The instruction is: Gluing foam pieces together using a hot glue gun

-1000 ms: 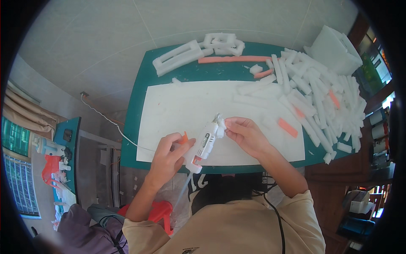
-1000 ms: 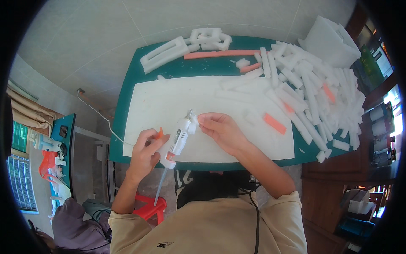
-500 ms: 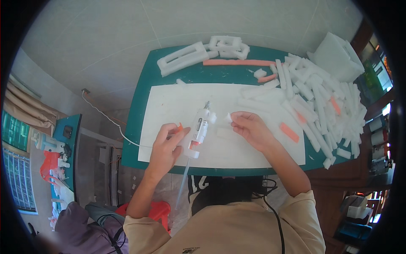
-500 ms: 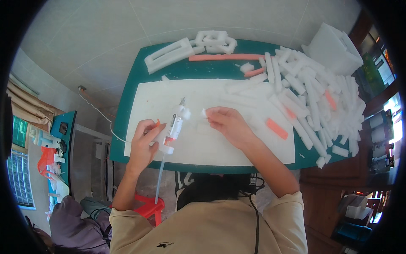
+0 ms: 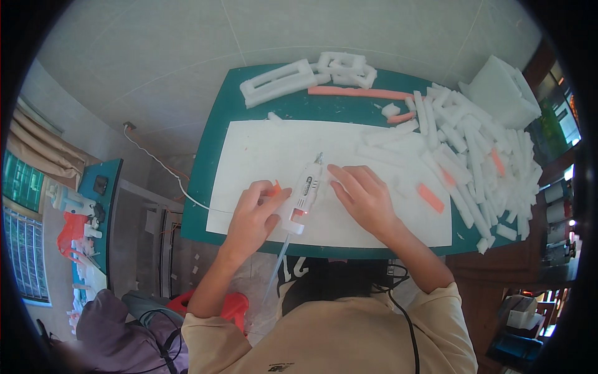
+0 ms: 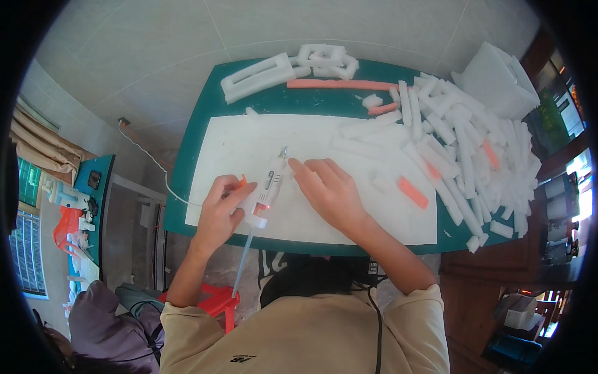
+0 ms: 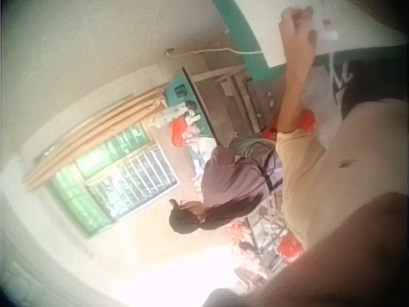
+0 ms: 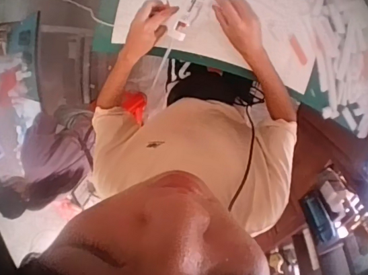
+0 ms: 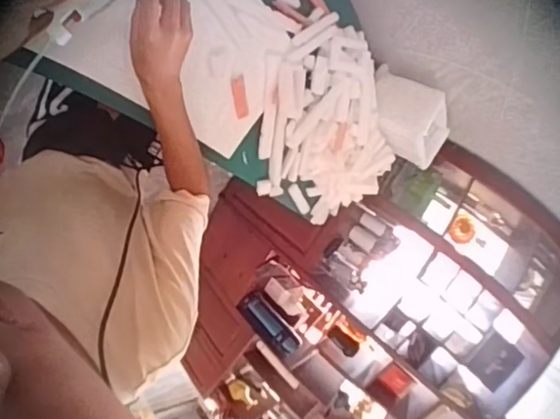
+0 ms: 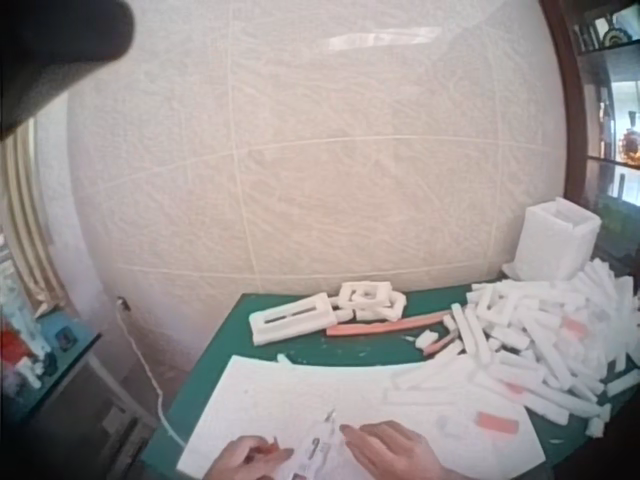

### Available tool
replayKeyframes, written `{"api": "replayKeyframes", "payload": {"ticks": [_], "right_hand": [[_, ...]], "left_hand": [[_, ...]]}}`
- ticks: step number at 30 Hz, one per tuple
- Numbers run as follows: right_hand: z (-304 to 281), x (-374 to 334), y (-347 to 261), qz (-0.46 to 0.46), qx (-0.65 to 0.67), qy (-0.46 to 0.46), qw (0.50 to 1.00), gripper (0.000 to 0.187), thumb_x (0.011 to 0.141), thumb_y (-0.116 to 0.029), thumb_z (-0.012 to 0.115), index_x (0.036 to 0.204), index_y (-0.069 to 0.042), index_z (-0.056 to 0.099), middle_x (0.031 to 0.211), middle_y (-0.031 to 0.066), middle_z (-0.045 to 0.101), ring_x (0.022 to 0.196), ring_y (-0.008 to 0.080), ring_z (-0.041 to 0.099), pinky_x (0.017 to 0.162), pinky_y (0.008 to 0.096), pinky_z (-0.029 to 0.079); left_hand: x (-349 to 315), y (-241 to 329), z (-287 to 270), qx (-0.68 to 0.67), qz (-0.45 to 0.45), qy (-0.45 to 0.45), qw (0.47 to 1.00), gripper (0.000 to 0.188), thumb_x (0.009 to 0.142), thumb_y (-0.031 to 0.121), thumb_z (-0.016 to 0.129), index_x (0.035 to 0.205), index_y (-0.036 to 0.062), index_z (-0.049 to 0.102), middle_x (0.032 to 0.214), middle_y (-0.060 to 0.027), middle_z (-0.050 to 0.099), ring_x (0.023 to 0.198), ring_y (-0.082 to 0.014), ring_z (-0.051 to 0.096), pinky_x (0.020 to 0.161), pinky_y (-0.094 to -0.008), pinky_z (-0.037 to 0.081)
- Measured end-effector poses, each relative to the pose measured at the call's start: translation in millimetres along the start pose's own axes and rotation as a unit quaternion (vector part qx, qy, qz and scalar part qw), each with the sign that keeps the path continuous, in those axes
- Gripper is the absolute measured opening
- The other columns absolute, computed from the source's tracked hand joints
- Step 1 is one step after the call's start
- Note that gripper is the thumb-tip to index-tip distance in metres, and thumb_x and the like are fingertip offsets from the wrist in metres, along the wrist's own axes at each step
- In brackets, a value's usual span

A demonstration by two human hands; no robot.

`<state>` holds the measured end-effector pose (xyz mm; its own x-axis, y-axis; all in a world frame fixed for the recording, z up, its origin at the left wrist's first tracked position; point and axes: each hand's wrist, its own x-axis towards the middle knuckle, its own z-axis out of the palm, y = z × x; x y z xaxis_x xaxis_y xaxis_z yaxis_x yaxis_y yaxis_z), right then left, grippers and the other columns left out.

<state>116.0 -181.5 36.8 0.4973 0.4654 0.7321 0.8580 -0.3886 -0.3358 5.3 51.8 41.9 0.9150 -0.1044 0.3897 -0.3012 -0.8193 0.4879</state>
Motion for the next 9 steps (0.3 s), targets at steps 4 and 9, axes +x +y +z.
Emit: {"api": "replayKeyframes", "payload": {"ticks": [4, 9], "right_hand": [[1.1, -3.4, 2.1, -0.055, -0.029, -0.004, 0.998, 0.037, 0.073, 0.0, 0.072, 0.109, -0.004, 0.068, 0.092, 0.0071, 0.062, 0.08, 0.0231, 0.063, 0.063, 0.0339, 0.054], [-0.1, -3.7, 0.9, -0.075, -0.04, -0.008, 0.996, 0.036, 0.073, -0.001, 0.072, 0.109, -0.005, 0.068, 0.094, 0.0074, 0.062, 0.08, 0.0231, 0.063, 0.063, 0.0335, 0.054]], "left_hand": [[0.3, 3.5, -1.8, -0.008, 0.002, -0.012, 1.0, 0.058, 0.065, -0.017, 0.063, 0.119, 0.0047, 0.069, 0.114, -0.0136, 0.051, 0.101, -0.0291, 0.062, 0.085, -0.0363, 0.054], [-1.2, 3.2, -2.1, -0.015, -0.005, -0.02, 1.0, 0.058, 0.066, -0.016, 0.063, 0.12, 0.0045, 0.069, 0.114, -0.0134, 0.051, 0.103, -0.029, 0.061, 0.087, -0.0361, 0.054]]}}
